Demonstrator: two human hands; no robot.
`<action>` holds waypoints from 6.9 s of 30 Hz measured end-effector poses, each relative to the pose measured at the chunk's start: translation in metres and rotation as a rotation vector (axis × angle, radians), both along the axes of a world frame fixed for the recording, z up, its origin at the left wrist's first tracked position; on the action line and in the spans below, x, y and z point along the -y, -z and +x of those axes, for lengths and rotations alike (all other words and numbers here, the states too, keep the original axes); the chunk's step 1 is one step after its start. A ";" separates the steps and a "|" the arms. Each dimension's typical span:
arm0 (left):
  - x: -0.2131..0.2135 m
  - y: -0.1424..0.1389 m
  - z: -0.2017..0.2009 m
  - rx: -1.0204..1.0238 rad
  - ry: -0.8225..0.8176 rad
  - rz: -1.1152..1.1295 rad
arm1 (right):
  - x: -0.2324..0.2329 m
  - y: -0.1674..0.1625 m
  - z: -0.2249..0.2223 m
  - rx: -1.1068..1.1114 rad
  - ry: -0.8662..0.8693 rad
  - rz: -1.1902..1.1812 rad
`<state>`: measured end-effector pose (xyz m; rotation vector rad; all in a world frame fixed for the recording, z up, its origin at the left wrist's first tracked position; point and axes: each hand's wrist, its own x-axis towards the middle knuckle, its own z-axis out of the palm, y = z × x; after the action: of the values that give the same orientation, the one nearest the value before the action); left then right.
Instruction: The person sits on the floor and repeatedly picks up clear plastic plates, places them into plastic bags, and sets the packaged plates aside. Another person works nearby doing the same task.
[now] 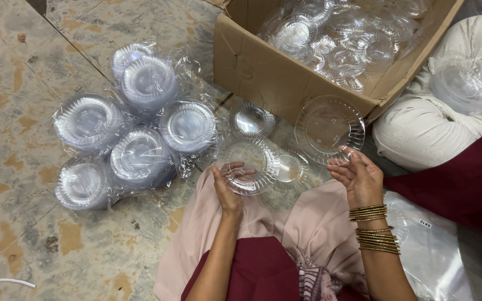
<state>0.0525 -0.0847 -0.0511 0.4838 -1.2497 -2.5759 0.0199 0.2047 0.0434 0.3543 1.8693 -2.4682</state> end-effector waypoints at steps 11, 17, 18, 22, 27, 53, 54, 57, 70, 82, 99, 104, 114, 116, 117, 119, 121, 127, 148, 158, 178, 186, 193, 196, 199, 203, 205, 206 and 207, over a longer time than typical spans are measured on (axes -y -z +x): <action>0.003 0.008 -0.001 -0.008 -0.027 0.036 | 0.004 0.024 -0.007 -0.038 0.047 0.127; 0.000 -0.002 0.001 -0.002 0.019 -0.027 | 0.020 0.067 -0.027 0.007 -0.018 0.445; -0.001 -0.004 0.002 -0.002 0.031 -0.046 | 0.025 0.073 -0.028 0.039 -0.052 0.474; -0.003 -0.015 0.006 0.001 0.083 -0.110 | 0.040 0.073 -0.036 -0.022 -0.202 1.020; -0.007 -0.017 0.001 -0.065 0.092 -0.224 | 0.043 0.062 -0.032 -0.217 -0.154 0.810; -0.005 -0.010 0.002 0.017 0.092 -0.141 | 0.000 -0.007 -0.002 -0.079 -0.010 -0.079; -0.005 -0.009 0.002 0.020 0.091 -0.147 | 0.000 -0.007 -0.002 -0.083 -0.005 -0.068; -0.004 -0.008 0.001 0.051 0.123 -0.122 | -0.004 0.000 -0.005 -0.074 0.016 0.023; -0.003 -0.004 0.002 -0.029 0.187 -0.178 | 0.037 0.075 -0.031 0.188 -0.232 0.729; -0.006 -0.011 0.004 -0.019 0.375 -0.269 | 0.045 0.040 -0.018 -0.113 -0.534 0.560; -0.015 0.004 -0.010 0.032 -0.099 -0.145 | -0.001 -0.020 -0.002 -0.104 -0.085 0.243; -0.045 -0.017 -0.040 0.281 -0.131 -0.305 | -0.011 0.010 -0.012 -0.176 0.030 0.258; -0.075 -0.017 -0.071 0.734 0.232 -0.633 | 0.034 0.057 -0.040 0.037 -0.221 1.206; -0.073 -0.017 -0.073 0.748 0.289 -0.593 | 0.049 0.055 -0.049 0.128 -0.358 1.379; -0.073 -0.020 -0.072 0.737 0.312 -0.560 | 0.054 0.054 -0.051 0.131 -0.423 1.338; -0.073 -0.030 -0.071 0.769 0.395 -0.467 | 0.062 0.052 -0.057 0.140 -0.545 1.255; -0.074 -0.038 -0.070 0.850 0.512 -0.342 | 0.061 0.052 -0.061 0.032 -0.549 1.242; -0.087 -0.019 -0.071 0.825 0.444 -0.569 | 0.053 0.061 -0.060 -0.148 -0.506 1.210; -0.095 -0.023 -0.081 0.126 -0.183 -1.003 | -0.106 0.131 -0.034 -0.222 -0.136 1.552; -0.119 -0.136 -0.240 -0.570 -0.230 -1.326 | -0.130 0.176 -0.053 -0.154 -0.050 1.551; -0.185 -0.054 -0.570 0.084 0.754 -2.719 | -0.150 0.216 -0.077 -0.075 -0.105 1.551; -0.179 -0.083 -0.569 -0.091 0.421 -2.516 | -0.151 0.208 -0.074 -0.141 -0.064 1.557; -0.169 -0.172 -0.510 -0.058 0.273 -1.664 | -0.141 0.174 -0.068 -0.079 -0.119 1.581; -0.155 -0.198 -0.415 -0.602 0.186 -1.638 | -0.137 0.157 -0.063 -0.087 -0.111 1.603; -0.128 -0.204 -0.268 -0.711 0.249 -1.572 | -0.129 0.143 -0.056 -0.125 -0.064 1.633; -0.101 -0.207 -0.107 -1.130 0.151 -1.650 | -0.117 0.124 -0.040 -0.089 -0.131 1.738; -0.095 -0.203 -0.052 -1.129 0.194 -1.766 | -0.115 0.110 -0.037 -0.044 -0.194 1.541; -0.089 -0.200 -0.032 -1.134 0.221 -1.826 | -0.117 0.102 -0.033 -0.017 -0.211 1.409; -0.083 -0.195 -0.012 -1.138 0.235 -1.864 | -0.122 0.090 -0.028 0.034 -0.208 1.194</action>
<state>0.0402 -0.0014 0.1441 -1.2295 -2.1885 -0.4415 -0.0077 0.3268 -0.0469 0.1672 2.9166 -0.9577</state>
